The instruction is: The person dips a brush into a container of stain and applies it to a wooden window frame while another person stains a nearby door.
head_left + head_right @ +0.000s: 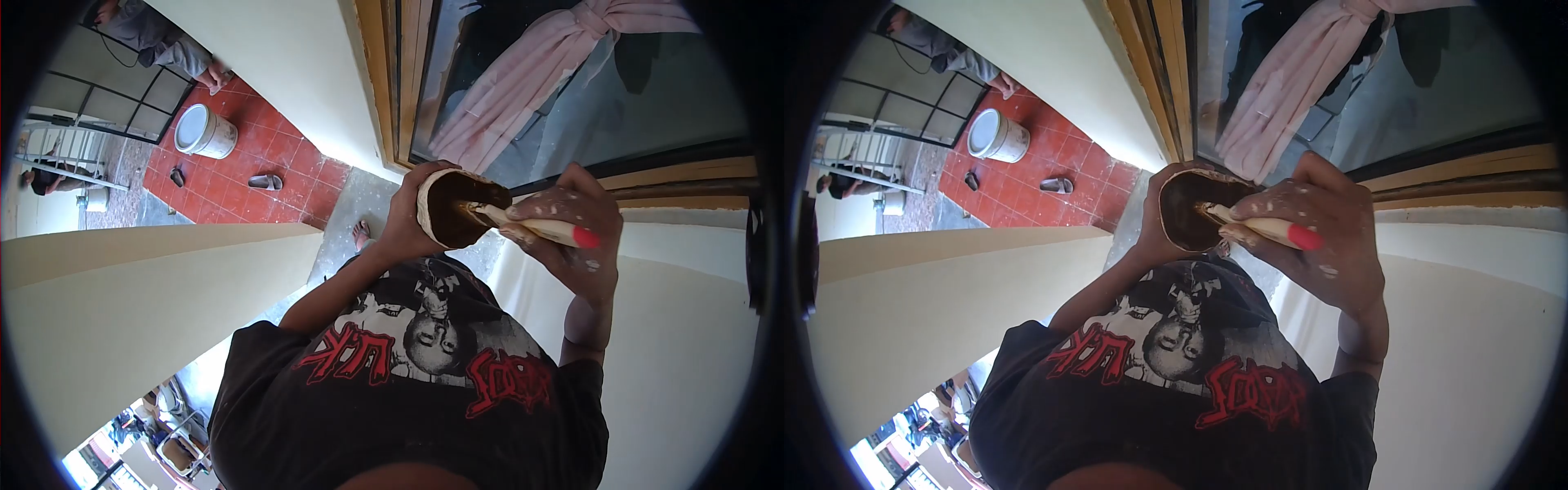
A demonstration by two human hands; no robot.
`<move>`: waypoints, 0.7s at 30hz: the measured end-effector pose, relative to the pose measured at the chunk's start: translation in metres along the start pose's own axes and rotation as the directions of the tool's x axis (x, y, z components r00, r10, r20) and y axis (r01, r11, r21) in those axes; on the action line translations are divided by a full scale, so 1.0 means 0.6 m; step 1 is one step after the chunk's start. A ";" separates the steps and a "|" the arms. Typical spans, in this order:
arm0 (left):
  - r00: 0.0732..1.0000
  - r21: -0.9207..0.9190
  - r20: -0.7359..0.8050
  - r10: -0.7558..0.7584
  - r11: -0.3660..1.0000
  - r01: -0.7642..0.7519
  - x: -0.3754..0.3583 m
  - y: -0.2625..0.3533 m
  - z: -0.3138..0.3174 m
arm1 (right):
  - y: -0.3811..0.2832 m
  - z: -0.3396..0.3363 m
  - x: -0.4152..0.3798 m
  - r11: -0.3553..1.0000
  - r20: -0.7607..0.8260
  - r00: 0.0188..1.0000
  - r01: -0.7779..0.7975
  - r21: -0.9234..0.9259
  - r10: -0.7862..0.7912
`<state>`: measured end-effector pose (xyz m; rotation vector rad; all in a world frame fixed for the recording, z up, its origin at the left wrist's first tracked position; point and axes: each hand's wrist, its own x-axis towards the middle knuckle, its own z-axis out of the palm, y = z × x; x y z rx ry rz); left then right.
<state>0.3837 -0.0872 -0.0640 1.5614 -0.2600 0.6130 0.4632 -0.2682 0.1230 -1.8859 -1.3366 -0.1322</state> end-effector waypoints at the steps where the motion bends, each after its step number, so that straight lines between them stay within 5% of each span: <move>1: 1.000 0.001 -0.001 0.001 1.000 -0.001 0.000 -0.002 -0.005 | -0.003 0.007 0.005 0.997 0.041 0.999 0.001 -0.076 0.002; 21: 0.994 -0.065 0.070 -0.084 0.994 0.088 -0.006 0.010 -0.037 | -0.006 0.079 0.008 0.981 0.244 0.964 -0.064 -0.182 0.108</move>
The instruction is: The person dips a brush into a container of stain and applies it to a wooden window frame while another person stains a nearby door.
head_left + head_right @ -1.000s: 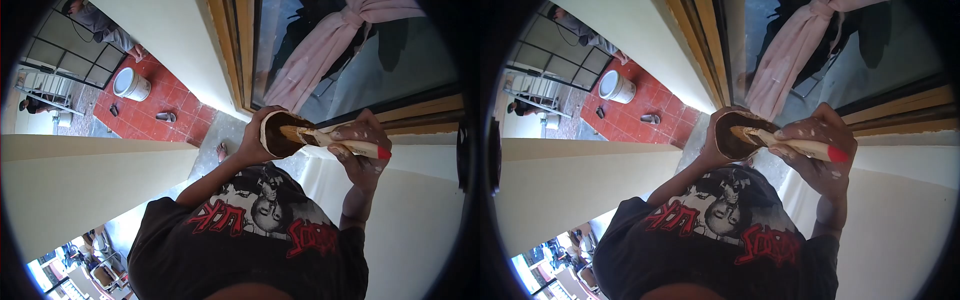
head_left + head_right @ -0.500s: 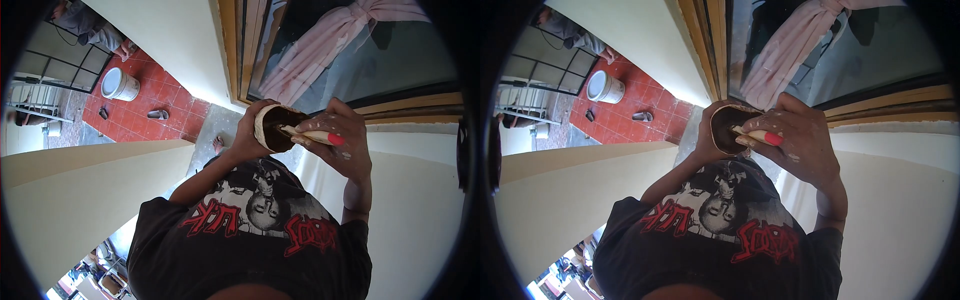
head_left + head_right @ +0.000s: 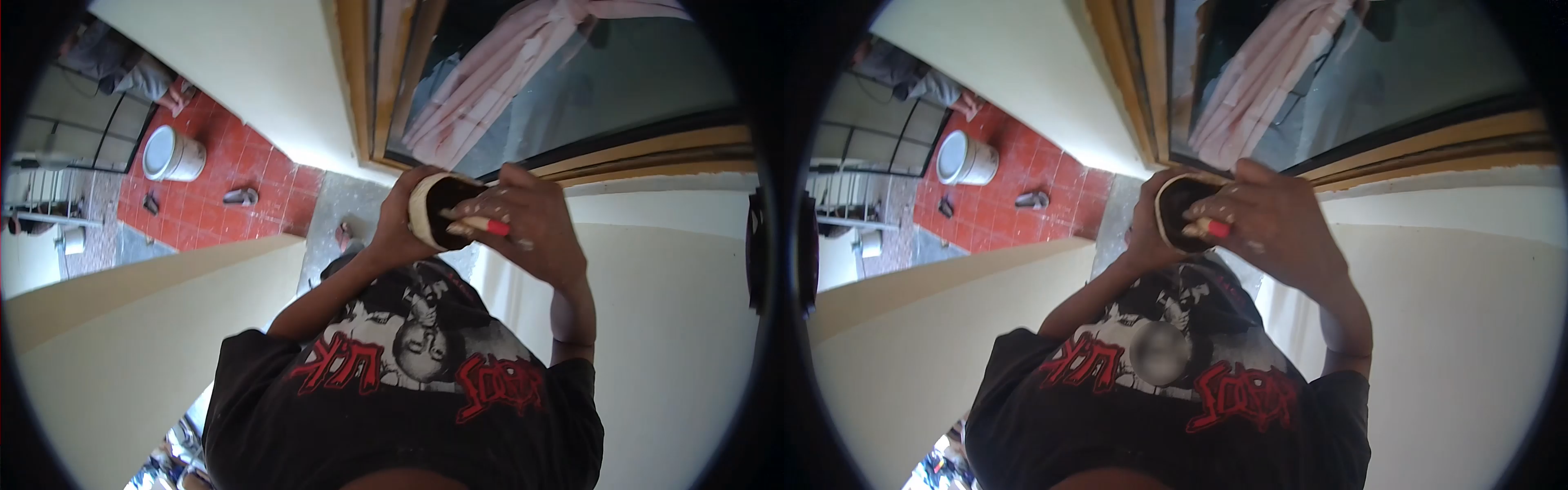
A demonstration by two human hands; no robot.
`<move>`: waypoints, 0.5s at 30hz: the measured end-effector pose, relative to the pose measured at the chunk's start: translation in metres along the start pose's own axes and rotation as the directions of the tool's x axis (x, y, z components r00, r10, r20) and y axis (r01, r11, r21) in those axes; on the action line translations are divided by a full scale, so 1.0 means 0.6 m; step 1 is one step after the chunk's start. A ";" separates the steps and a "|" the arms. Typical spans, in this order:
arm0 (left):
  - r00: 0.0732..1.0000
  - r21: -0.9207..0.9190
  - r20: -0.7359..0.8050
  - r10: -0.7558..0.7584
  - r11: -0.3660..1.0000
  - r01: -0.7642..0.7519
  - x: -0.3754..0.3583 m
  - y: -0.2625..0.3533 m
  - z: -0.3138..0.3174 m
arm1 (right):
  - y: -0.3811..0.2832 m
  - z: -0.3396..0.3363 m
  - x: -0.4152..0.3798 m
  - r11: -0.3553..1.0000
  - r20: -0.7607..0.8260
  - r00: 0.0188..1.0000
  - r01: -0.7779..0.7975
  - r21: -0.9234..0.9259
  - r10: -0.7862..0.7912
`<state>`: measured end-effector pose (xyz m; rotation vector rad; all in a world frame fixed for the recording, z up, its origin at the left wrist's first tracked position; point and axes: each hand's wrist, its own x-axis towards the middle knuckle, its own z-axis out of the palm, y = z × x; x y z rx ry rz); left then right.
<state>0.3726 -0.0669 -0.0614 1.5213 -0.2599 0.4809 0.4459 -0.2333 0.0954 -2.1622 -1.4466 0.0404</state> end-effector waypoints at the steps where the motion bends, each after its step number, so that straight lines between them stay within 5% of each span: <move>1: 0.999 -0.014 0.024 -0.040 0.999 0.040 0.000 0.001 0.004 | -0.004 -0.005 -0.006 1.000 0.015 1.000 -0.024 -0.002 0.024; 9: 0.998 0.037 0.057 0.024 0.999 -0.026 -0.006 -0.007 -0.008 | -0.016 0.038 -0.038 0.970 -0.319 0.929 -0.123 0.211 0.188; 14: 0.994 0.095 0.105 0.021 0.995 -0.031 -0.036 -0.028 -0.038 | -0.064 0.097 -0.054 0.887 -0.494 0.742 -0.325 0.327 0.454; 15: 0.990 0.125 0.140 0.022 0.991 -0.040 -0.029 -0.038 -0.048 | -0.063 0.110 -0.056 0.924 -0.538 0.753 -0.275 0.267 0.379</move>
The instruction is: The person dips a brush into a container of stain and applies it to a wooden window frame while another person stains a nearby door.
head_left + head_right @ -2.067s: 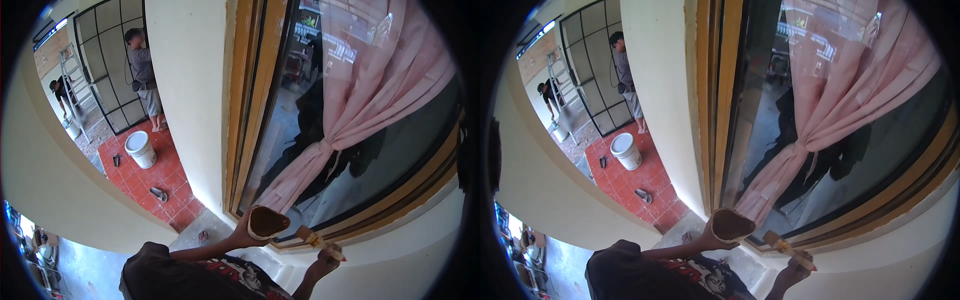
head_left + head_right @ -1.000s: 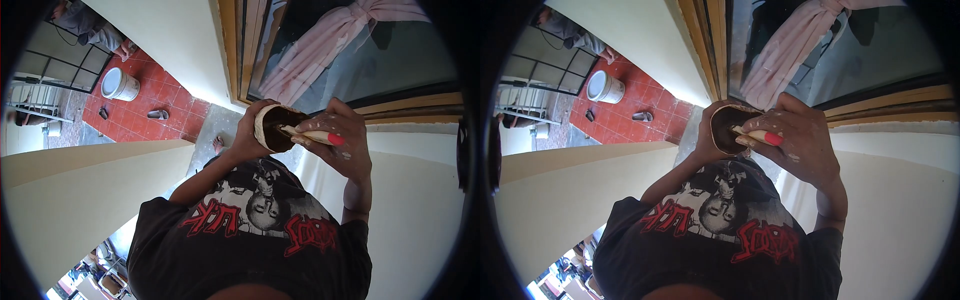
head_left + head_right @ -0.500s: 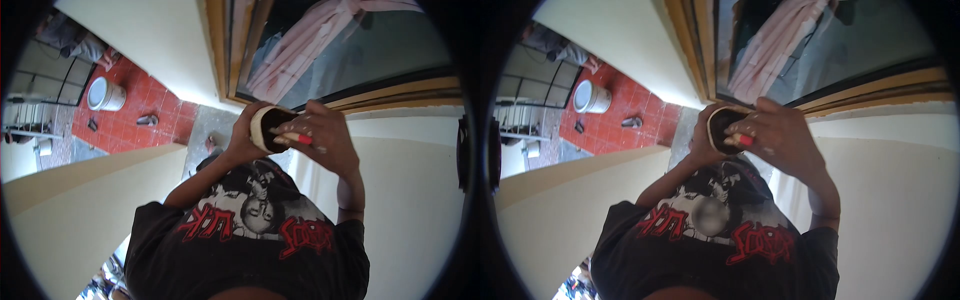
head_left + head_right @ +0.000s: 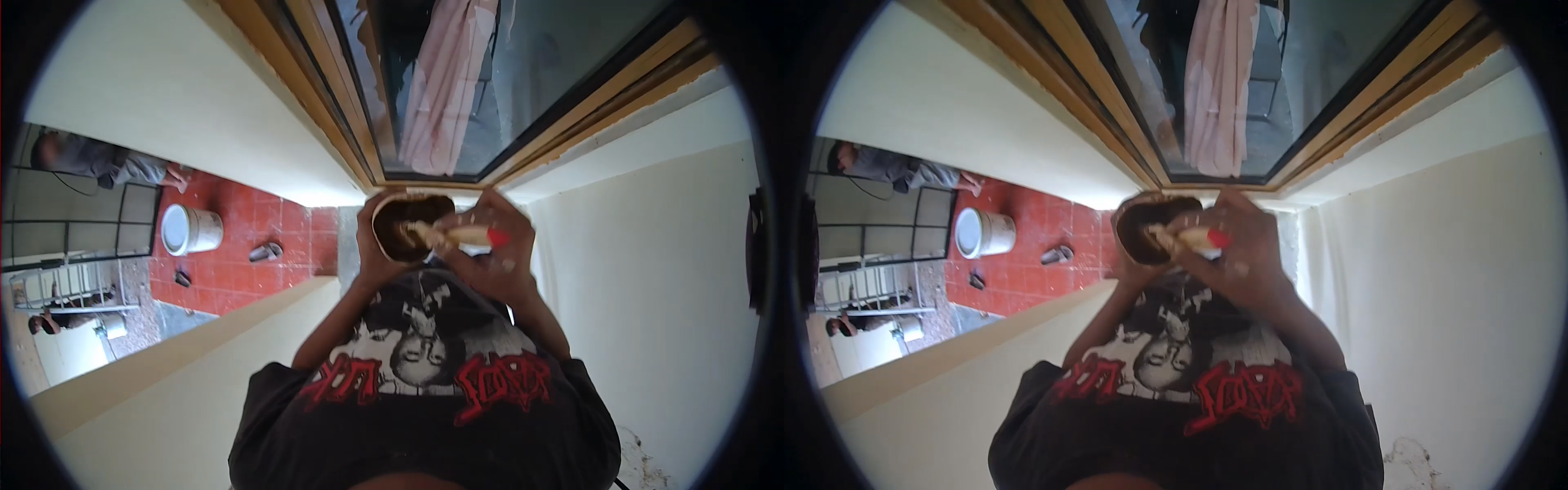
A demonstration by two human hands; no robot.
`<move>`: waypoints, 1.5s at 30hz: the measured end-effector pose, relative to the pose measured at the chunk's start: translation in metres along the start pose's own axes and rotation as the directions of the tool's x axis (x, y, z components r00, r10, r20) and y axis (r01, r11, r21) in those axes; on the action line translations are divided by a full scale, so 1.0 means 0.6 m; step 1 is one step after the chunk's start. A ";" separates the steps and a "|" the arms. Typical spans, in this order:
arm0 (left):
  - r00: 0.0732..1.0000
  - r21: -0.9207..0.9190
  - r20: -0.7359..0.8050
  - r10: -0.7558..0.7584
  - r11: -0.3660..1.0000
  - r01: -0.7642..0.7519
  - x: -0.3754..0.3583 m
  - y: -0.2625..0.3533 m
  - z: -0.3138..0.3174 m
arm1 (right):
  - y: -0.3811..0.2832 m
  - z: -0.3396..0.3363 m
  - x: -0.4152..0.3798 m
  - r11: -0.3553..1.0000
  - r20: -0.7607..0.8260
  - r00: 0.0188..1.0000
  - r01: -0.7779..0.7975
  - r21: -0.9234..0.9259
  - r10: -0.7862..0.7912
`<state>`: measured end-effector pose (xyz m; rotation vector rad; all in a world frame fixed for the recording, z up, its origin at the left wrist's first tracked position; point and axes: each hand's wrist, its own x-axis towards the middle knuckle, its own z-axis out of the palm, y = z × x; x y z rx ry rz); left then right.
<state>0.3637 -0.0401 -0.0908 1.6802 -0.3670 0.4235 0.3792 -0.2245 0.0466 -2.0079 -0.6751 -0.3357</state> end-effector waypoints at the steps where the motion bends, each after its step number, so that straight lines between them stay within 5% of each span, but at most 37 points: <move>1: 1.000 0.032 0.004 0.000 0.999 0.000 -0.002 -0.008 -0.004 | 0.003 0.010 -0.006 1.000 0.006 1.000 -0.018 0.004 0.018; 4: 0.999 0.050 0.035 0.002 0.999 -0.004 -0.013 -0.013 -0.014 | 0.009 0.033 -0.017 0.998 -0.033 0.999 -0.030 0.054 0.032; 6: 0.998 0.080 0.065 0.005 0.997 -0.010 -0.017 -0.018 -0.019 | 0.015 0.043 -0.030 0.958 -0.054 0.964 -0.253 0.134 0.262; 10: 0.974 0.089 0.226 -0.003 0.996 -0.018 -0.023 -0.043 -0.037 | 0.018 0.045 -0.038 0.949 -0.022 0.958 -0.278 0.147 0.284; 11: 0.992 0.035 0.082 0.091 0.995 -0.094 -0.028 -0.041 -0.028 | 0.013 0.046 -0.039 0.926 -0.025 0.945 -0.314 0.210 0.326; 14: 0.989 -0.041 0.139 -0.046 0.998 0.052 -0.040 -0.051 -0.049 | 0.004 0.041 -0.044 0.898 -0.008 0.923 -0.373 0.234 0.385; 15: 0.996 -0.097 0.034 0.087 0.992 -0.083 -0.038 -0.053 -0.034 | 0.009 0.044 -0.046 0.896 -0.028 0.919 -0.377 0.235 0.394; 17: 0.993 -0.084 0.024 0.113 0.990 -0.111 -0.046 -0.060 -0.040 | 0.020 0.055 -0.051 0.960 -0.129 0.973 -0.159 0.230 0.192; 28: 0.992 0.014 0.122 -0.008 1.000 0.006 -0.086 -0.078 -0.077 | 0.041 0.093 -0.053 0.925 -0.014 0.983 -0.167 0.342 0.183; 30: 0.992 0.018 0.123 -0.013 1.000 0.011 -0.078 -0.080 -0.078 | 0.045 0.090 -0.047 0.976 -0.140 0.989 -0.011 0.216 0.042; 34: 0.993 0.013 0.115 -0.027 1.000 0.025 -0.059 -0.089 -0.078 | 0.063 0.084 -0.028 0.994 -0.111 0.994 0.034 0.102 -0.022; 39: 0.994 0.025 0.104 -0.036 0.999 0.034 -0.011 -0.114 -0.079 | 0.075 0.071 0.038 0.993 -0.084 0.995 -0.053 0.107 0.062; 40: 0.995 0.021 0.093 -0.045 0.999 0.043 0.002 -0.114 -0.076 | 0.060 0.055 0.052 0.969 0.050 0.971 -0.235 0.076 0.232; 42: 0.998 -0.037 -0.011 -0.067 0.997 0.067 0.027 -0.114 -0.055 | 0.086 0.057 0.048 0.904 0.029 0.938 -0.341 0.259 0.345; 43: 0.716 -0.030 0.094 -0.692 0.717 0.696 -0.112 -0.202 -0.085 | 0.094 0.067 0.055 0.785 -0.027 0.866 -0.438 0.438 0.499; 44: 0.721 -0.040 0.069 -0.689 0.721 0.692 -0.086 -0.197 -0.070 | 0.107 0.073 0.062 0.632 -0.052 0.766 -0.488 0.603 0.641; 45: 0.778 -0.054 0.058 -0.626 0.776 0.629 -0.031 -0.166 -0.050 | 0.123 0.071 0.072 0.698 -0.115 0.763 -0.505 0.508 0.636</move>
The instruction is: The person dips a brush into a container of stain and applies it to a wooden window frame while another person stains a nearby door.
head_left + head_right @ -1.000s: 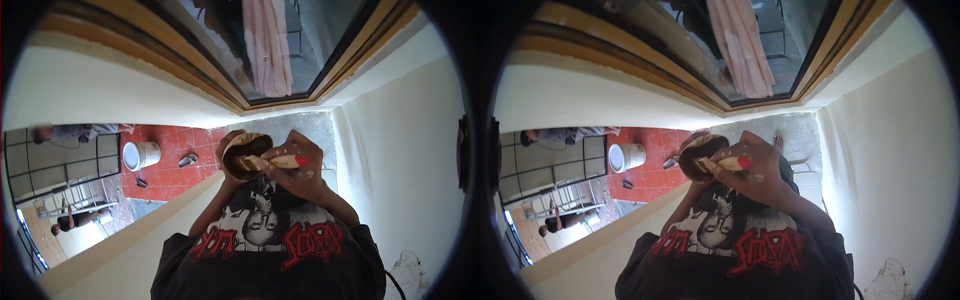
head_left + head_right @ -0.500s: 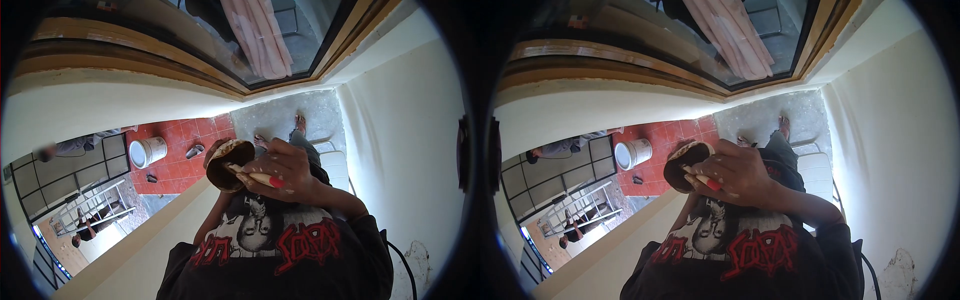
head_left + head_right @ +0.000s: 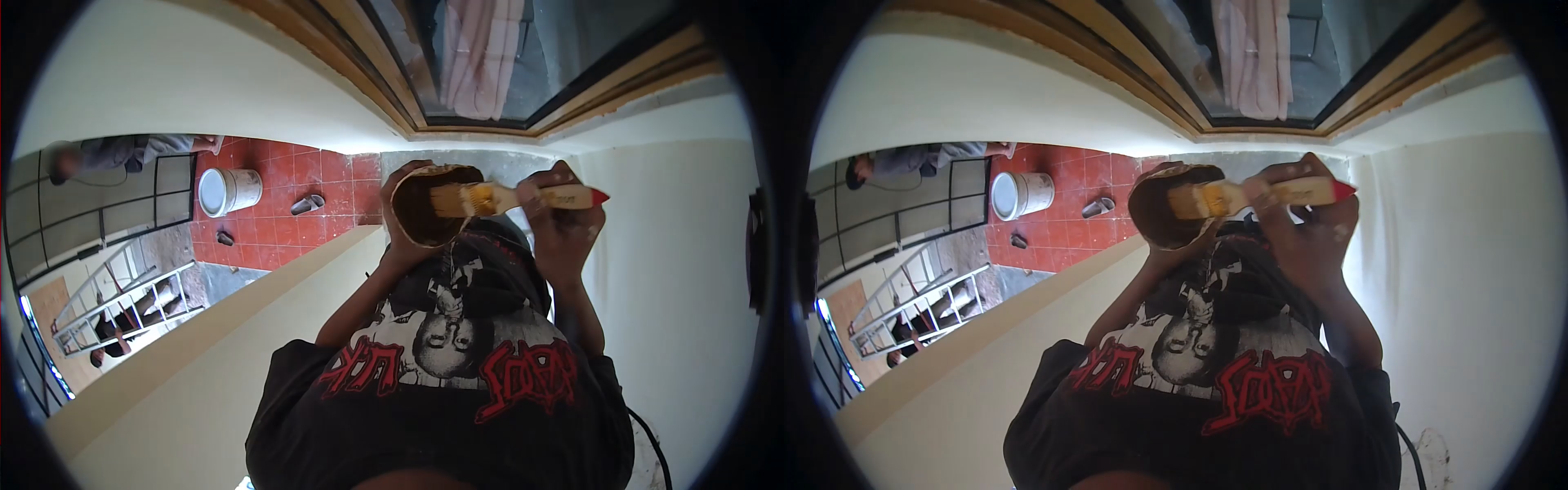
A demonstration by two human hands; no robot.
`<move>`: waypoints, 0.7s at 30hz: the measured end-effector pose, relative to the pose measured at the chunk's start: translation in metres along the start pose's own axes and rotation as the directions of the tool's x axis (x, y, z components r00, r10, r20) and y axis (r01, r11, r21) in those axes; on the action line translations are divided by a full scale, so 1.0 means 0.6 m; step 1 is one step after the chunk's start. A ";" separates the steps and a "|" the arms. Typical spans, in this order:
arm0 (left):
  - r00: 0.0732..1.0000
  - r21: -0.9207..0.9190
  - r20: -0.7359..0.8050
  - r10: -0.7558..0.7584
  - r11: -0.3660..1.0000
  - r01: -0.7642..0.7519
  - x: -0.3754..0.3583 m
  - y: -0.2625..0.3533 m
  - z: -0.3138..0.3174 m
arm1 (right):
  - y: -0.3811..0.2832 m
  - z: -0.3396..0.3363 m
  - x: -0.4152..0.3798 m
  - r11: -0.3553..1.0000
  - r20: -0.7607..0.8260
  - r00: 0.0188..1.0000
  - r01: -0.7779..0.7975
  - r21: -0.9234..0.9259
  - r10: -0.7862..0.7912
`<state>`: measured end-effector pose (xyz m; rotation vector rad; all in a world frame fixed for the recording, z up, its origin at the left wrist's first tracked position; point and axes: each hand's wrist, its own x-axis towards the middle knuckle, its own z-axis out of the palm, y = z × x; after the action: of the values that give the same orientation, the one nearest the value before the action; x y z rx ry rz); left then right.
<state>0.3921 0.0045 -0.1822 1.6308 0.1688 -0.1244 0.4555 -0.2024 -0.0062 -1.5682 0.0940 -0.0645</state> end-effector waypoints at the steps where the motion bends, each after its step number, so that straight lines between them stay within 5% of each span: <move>1: 0.996 -0.004 -0.008 0.088 0.996 -0.088 0.028 0.040 0.018 | 0.011 -0.005 0.016 1.000 0.020 1.000 0.015 -0.003 -0.015; 3: 0.986 -0.012 -0.021 0.165 0.986 -0.166 0.063 0.065 0.036 | 0.034 -0.017 0.042 0.989 -0.028 1.000 0.012 0.150 -0.008; 5: 0.842 0.162 -0.037 0.539 0.835 -0.527 0.100 0.094 0.044 | 0.050 -0.026 0.071 0.996 -0.046 0.999 0.032 0.081 -0.029; 6: 0.799 0.203 -0.026 0.600 0.786 -0.584 0.114 0.117 0.047 | 0.056 -0.033 0.081 0.998 -0.058 0.998 -0.028 0.063 0.031; 12: 0.819 0.136 -0.049 0.572 0.816 -0.562 0.154 0.114 0.048 | 0.046 -0.021 0.126 0.998 -0.037 0.997 -0.064 0.028 0.065; 14: 0.820 0.165 -0.058 0.570 0.815 -0.555 0.165 0.116 0.040 | 0.032 -0.012 0.140 0.978 0.085 0.980 0.187 -0.092 -0.180; 15: 0.823 0.195 -0.063 0.564 0.816 -0.544 0.170 0.118 0.038 | 0.016 -0.006 0.149 0.978 0.085 0.980 0.185 -0.092 -0.178; 17: 0.835 0.153 -0.062 0.546 0.832 -0.533 0.183 0.123 0.038 | -0.019 0.007 0.170 0.826 0.369 0.867 0.458 -0.328 -0.334; 21: 0.860 0.054 -0.063 0.506 0.862 -0.503 0.204 0.121 0.048 | -0.031 0.033 0.213 0.649 0.536 0.744 0.642 -0.409 -0.399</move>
<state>0.5263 -0.0248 -0.1351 1.6653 -0.2112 0.3411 0.5850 -0.1958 0.0099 -2.1453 -0.7668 -0.1940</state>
